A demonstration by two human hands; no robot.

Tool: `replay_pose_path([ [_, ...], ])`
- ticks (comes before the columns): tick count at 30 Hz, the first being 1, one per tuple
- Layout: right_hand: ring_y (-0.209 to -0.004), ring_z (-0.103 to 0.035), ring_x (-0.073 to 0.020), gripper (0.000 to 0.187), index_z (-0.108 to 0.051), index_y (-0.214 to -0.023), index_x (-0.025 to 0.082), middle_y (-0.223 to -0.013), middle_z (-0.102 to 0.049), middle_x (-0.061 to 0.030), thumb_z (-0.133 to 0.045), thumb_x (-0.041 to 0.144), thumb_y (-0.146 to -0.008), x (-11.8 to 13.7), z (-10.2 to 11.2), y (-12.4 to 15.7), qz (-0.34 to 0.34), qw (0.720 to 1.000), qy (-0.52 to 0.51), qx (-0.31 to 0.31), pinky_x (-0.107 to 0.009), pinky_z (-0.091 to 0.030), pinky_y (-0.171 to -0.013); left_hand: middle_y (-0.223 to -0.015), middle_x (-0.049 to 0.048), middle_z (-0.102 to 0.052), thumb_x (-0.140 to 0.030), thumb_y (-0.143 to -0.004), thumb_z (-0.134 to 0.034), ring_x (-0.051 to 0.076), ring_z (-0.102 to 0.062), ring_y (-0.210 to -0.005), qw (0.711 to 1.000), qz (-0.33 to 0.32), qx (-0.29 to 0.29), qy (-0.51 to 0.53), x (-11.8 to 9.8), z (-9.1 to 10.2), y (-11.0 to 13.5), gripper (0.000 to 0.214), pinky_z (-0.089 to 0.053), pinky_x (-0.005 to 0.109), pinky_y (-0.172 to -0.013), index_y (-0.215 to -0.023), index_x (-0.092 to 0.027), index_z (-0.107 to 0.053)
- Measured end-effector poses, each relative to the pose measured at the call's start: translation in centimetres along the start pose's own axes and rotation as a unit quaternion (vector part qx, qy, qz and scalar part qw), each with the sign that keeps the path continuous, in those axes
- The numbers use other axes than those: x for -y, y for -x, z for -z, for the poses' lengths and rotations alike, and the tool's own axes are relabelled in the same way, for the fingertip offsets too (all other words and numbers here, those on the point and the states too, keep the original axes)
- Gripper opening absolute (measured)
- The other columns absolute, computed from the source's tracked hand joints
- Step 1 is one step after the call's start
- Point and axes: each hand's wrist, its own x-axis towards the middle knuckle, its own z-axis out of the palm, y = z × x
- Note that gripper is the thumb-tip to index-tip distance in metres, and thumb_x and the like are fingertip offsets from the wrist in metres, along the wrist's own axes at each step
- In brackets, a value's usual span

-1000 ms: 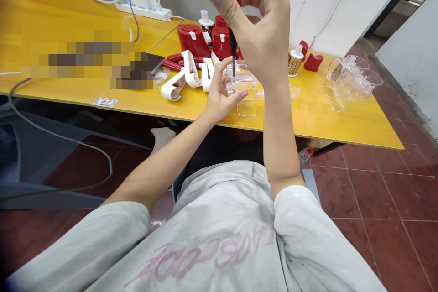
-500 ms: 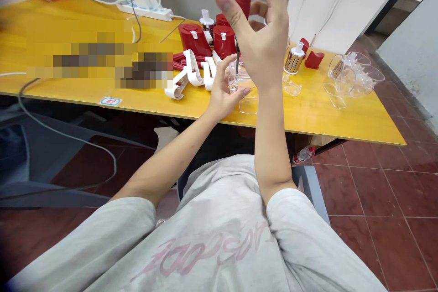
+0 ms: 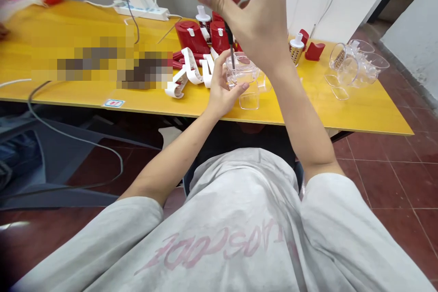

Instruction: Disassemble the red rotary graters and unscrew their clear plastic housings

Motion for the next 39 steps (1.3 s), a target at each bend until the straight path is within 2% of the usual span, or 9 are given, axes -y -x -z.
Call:
replay_pose_path([
  [6, -0.101, -0.068, -0.0120, 0.040, -0.052, -0.127, 0.019, -0.116, -0.069, -0.0069, -0.041, -0.004, -0.096, 0.6, 2.0, -1.2, -0.011, 0.991, -0.070, 0.110, -0.022, -0.062, -0.089, -0.186, 0.0027, -0.034, -0.088, -0.103, -0.058, 0.041, -0.042, -0.173, 1.000, 0.015, 0.005, -0.006, 0.6, 0.0, 0.4, 0.095, -0.041, 0.067, -0.139, -0.180, -0.056, -0.013],
  [9, -0.102, -0.070, -0.0136, 0.031, -0.065, -0.124, 0.015, -0.122, -0.073, -0.0065, -0.055, 0.004, -0.098, 0.8, 3.3, -1.9, 0.011, 0.987, -0.064, 0.149, -0.024, -0.060, -0.085, -0.185, 0.0039, -0.036, -0.088, -0.103, -0.059, 0.039, -0.042, -0.174, 1.000, 0.015, 0.000, -0.014, 0.7, -0.1, 0.5, 0.096, -0.042, 0.065, -0.139, -0.180, -0.055, -0.013],
  [13, -0.083, -0.065, -0.0123, 0.031, -0.075, -0.115, 0.016, -0.093, -0.069, 0.0026, -0.076, 0.002, -0.087, 0.0, 3.4, -2.8, 0.036, 0.987, -0.052, 0.149, -0.026, -0.055, -0.078, -0.186, 0.0040, -0.033, -0.087, -0.103, -0.059, 0.039, -0.037, -0.176, 1.000, 0.016, -0.007, -0.021, 0.7, -0.1, 0.5, 0.096, -0.035, 0.064, -0.143, -0.180, -0.054, -0.014],
  [18, -0.115, -0.071, -0.0080, 0.059, -0.058, -0.140, 0.015, -0.151, -0.065, -0.0075, -0.051, -0.018, -0.092, -1.6, 2.7, -4.2, -0.045, 0.967, -0.122, 0.217, -0.020, -0.061, -0.086, -0.188, 0.0036, -0.029, -0.090, -0.102, -0.057, 0.041, -0.033, -0.177, 1.000, 0.021, -0.009, -0.016, 0.5, -0.1, 0.5, 0.096, -0.029, 0.065, -0.144, -0.180, -0.053, -0.014],
  [23, -0.098, -0.062, -0.0152, 0.023, -0.078, -0.124, 0.015, -0.108, -0.072, -0.0028, -0.079, 0.011, -0.101, -0.7, 4.1, -4.7, 0.020, 0.974, 0.043, 0.220, -0.036, -0.060, -0.107, -0.188, 0.0031, -0.030, -0.090, -0.102, -0.057, 0.041, -0.035, -0.177, 1.000, 0.018, -0.008, -0.016, 0.4, -0.1, 0.4, 0.096, -0.030, 0.063, -0.144, -0.180, -0.055, -0.013],
  [26, -0.089, -0.060, -0.0135, 0.037, -0.081, -0.123, 0.016, -0.108, -0.072, -0.0010, -0.087, 0.004, -0.088, 0.1, 4.2, -4.6, 0.030, 0.976, 0.052, 0.207, -0.036, -0.062, -0.104, -0.190, 0.0022, -0.028, -0.089, -0.104, -0.054, 0.040, -0.033, -0.178, 1.000, 0.006, 0.004, -0.017, 0.5, -0.1, 0.4, 0.094, -0.030, 0.065, -0.144, -0.180, -0.056, -0.010],
  [30, -0.099, -0.071, -0.0113, 0.060, -0.063, -0.142, 0.015, -0.108, -0.071, 0.0003, -0.064, -0.014, -0.088, 0.1, 3.6, -4.6, -0.028, 0.963, -0.105, 0.245, -0.022, -0.064, -0.087, -0.189, 0.0039, -0.030, -0.087, -0.104, -0.057, 0.038, -0.037, -0.176, 1.000, 0.004, 0.007, -0.011, 0.8, 0.0, 0.5, 0.094, -0.037, 0.065, -0.142, -0.180, -0.054, -0.011],
  [36, -0.103, -0.070, -0.0157, 0.037, -0.077, -0.135, 0.018, -0.115, -0.075, -0.0001, -0.078, 0.013, -0.099, -0.1, 4.3, -4.8, 0.021, 0.966, 0.043, 0.252, -0.039, -0.064, -0.110, -0.185, 0.0049, -0.036, -0.088, -0.099, -0.065, 0.041, -0.042, -0.173, 1.000, 0.021, -0.014, -0.005, 1.1, -0.1, 0.6, 0.097, -0.042, 0.066, -0.138, -0.178, -0.054, -0.019],
  [39, -0.090, -0.065, -0.0127, 0.036, -0.079, -0.126, 0.016, -0.104, -0.073, 0.0009, -0.084, 0.006, -0.092, -0.1, 4.2, -4.8, 0.012, 0.974, 0.032, 0.225, -0.033, -0.064, -0.100, -0.185, 0.0052, -0.035, -0.088, -0.100, -0.065, 0.040, -0.043, -0.173, 1.000, 0.019, -0.011, -0.009, 0.9, -0.1, 0.4, 0.097, -0.044, 0.066, -0.137, -0.178, -0.054, -0.019],
])
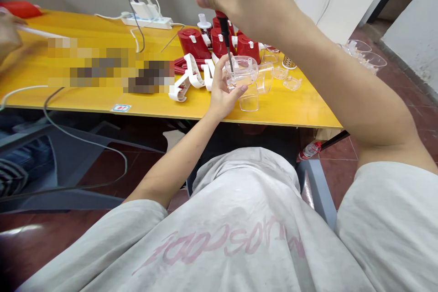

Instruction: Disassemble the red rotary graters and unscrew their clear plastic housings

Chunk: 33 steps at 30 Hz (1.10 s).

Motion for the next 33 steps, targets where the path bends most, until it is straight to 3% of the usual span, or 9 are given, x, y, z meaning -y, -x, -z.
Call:
replay_pose_path([
  [5, -0.107, -0.072, -0.0103, 0.039, -0.064, -0.115, 0.012, -0.118, -0.073, -0.0046, -0.058, -0.018, -0.092, -0.3, -0.3, -0.4, -0.008, 0.979, -0.201, 0.043, -0.019, -0.062, -0.083, -0.187, 0.0068, -0.033, -0.087, -0.104, -0.059, 0.039, -0.044, -0.173, 1.000, -0.006, 0.012, -0.006, -0.9, 0.0, -0.2, 0.092, -0.044, 0.067, -0.136, -0.178, -0.053, -0.016],
  [7, -0.103, -0.069, -0.0100, 0.037, -0.068, -0.129, 0.013, -0.121, -0.071, -0.0031, -0.062, -0.008, -0.099, -0.3, -0.1, -0.3, 0.002, 0.985, -0.160, 0.067, -0.023, -0.062, -0.090, -0.186, 0.0061, -0.034, -0.087, -0.104, -0.058, 0.039, -0.043, -0.174, 1.000, -0.007, 0.010, -0.009, -1.1, 0.0, -0.3, 0.091, -0.042, 0.068, -0.137, -0.178, -0.054, -0.016],
  [11, -0.084, -0.057, -0.0107, 0.032, -0.079, -0.126, 0.019, -0.092, -0.061, 0.0034, -0.080, 0.006, -0.097, -0.2, 0.4, 0.2, 0.013, 0.999, -0.009, 0.028, -0.030, -0.059, -0.100, -0.185, 0.0045, -0.036, -0.087, -0.104, -0.058, 0.040, -0.041, -0.175, 1.000, -0.009, 0.002, -0.013, -1.3, 0.0, -0.3, 0.090, -0.039, 0.069, -0.139, -0.178, -0.055, -0.017],
  [18, -0.105, -0.071, -0.0110, 0.045, -0.069, -0.136, 0.014, -0.120, -0.076, -0.0029, -0.059, -0.007, -0.098, -1.1, 0.7, 0.1, -0.014, 0.987, -0.130, 0.093, -0.022, -0.061, -0.091, -0.188, 0.0029, -0.031, -0.087, -0.104, -0.057, 0.041, -0.042, -0.174, 1.000, -0.015, 0.009, -0.011, -0.9, -0.1, -0.3, 0.093, -0.041, 0.067, -0.139, -0.180, -0.056, -0.013],
  [20, -0.110, -0.068, -0.0161, 0.043, -0.072, -0.142, 0.015, -0.117, -0.073, -0.0041, -0.067, 0.004, -0.102, -0.7, 0.7, 0.2, 0.014, 0.996, -0.048, 0.075, -0.030, -0.060, -0.104, -0.187, 0.0028, -0.033, -0.087, -0.104, -0.058, 0.040, -0.041, -0.175, 1.000, -0.015, 0.008, -0.009, -0.8, -0.1, -0.2, 0.094, -0.040, 0.067, -0.140, -0.180, -0.055, -0.013],
  [22, -0.103, -0.064, -0.0191, 0.030, -0.081, -0.128, 0.016, -0.109, -0.071, -0.0043, -0.078, 0.014, -0.099, -0.2, 0.5, 0.4, 0.035, 0.999, 0.023, 0.030, -0.038, -0.057, -0.111, -0.186, 0.0025, -0.035, -0.087, -0.103, -0.059, 0.040, -0.039, -0.175, 1.000, -0.012, 0.005, -0.006, -0.7, -0.1, -0.2, 0.094, -0.037, 0.067, -0.142, -0.180, -0.055, -0.015],
  [25, -0.087, -0.062, -0.0153, 0.030, -0.082, -0.120, 0.014, -0.097, -0.069, -0.0020, -0.077, 0.003, -0.092, 0.0, 0.1, 0.4, 0.032, 0.999, -0.032, -0.009, -0.033, -0.059, -0.097, -0.186, 0.0026, -0.035, -0.088, -0.103, -0.059, 0.040, -0.039, -0.175, 1.000, -0.008, 0.000, -0.008, -0.7, -0.1, -0.1, 0.093, -0.037, 0.067, -0.142, -0.180, -0.055, -0.017],
  [29, -0.093, -0.071, -0.0099, 0.050, -0.071, -0.136, 0.012, -0.118, -0.078, -0.0030, -0.061, -0.012, -0.093, -0.4, 0.1, 0.2, -0.006, 0.981, -0.185, 0.061, -0.022, -0.060, -0.084, -0.188, 0.0026, -0.032, -0.087, -0.103, -0.060, 0.040, -0.041, -0.174, 1.000, -0.010, 0.001, -0.008, -0.6, -0.1, -0.1, 0.094, -0.040, 0.066, -0.141, -0.180, -0.056, -0.016],
  [33, -0.102, -0.070, -0.0108, 0.038, -0.070, -0.146, 0.016, -0.119, -0.072, -0.0003, -0.065, 0.010, -0.108, 0.0, 0.9, 0.3, -0.002, 0.992, -0.072, 0.101, -0.027, -0.062, -0.104, -0.191, 0.0022, -0.027, -0.088, -0.103, -0.059, 0.041, -0.036, -0.177, 1.000, -0.014, 0.015, 0.005, 0.0, 0.0, -0.1, 0.097, -0.034, 0.066, -0.143, -0.181, -0.055, -0.012],
])
